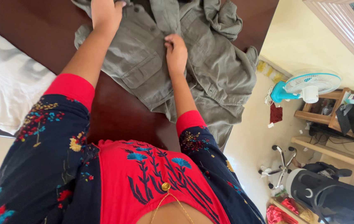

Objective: The person buttons a gray shirt laid on a table. They align the button placket, insert each button through its corresponding hole, and smooth the fabric between steps. The shirt remains on the table throughout the process.

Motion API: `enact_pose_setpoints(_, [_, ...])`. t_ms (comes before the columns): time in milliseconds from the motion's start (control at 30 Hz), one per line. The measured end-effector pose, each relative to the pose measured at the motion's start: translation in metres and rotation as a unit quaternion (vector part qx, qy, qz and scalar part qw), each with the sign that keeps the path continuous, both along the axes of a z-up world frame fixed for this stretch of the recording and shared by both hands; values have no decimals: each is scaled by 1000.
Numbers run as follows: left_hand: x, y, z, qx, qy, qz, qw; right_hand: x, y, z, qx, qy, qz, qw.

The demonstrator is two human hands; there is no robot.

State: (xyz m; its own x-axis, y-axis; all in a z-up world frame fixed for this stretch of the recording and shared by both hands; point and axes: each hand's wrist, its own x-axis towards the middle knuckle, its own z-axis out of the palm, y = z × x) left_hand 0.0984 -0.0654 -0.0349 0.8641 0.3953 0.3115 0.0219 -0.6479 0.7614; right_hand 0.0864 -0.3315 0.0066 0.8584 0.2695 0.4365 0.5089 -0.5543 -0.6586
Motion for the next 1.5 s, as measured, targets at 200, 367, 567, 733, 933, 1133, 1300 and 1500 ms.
enact_pose_setpoints(200, [-39,-25,56,89,-49,8,995,1,-1,3,62,179,-46,981])
enact_pose_setpoints(367, [-58,-82,85,-26,18,-31,999,32,-6,18,-8,-84,-118,989])
enact_pose_setpoints(567, [-39,-101,47,13,95,-11,995,57,-16,-6,16,157,-68,985])
enact_pose_setpoints(733, [-31,-106,28,36,136,-25,990,62,-23,-22,-2,16,-39,999])
enact_pose_setpoints(933, [-34,-104,35,-29,100,-18,994,70,-26,-17,7,206,-16,978])
enact_pose_setpoints(1133, [-42,-103,53,-132,44,-40,990,63,-24,-3,88,364,66,925])
enact_pose_setpoints(1300, [-48,-103,65,-169,44,-28,984,58,-24,13,179,408,124,887])
enact_pose_setpoints(1500, [-48,-99,81,-279,47,-69,957,59,-5,47,137,79,-35,987])
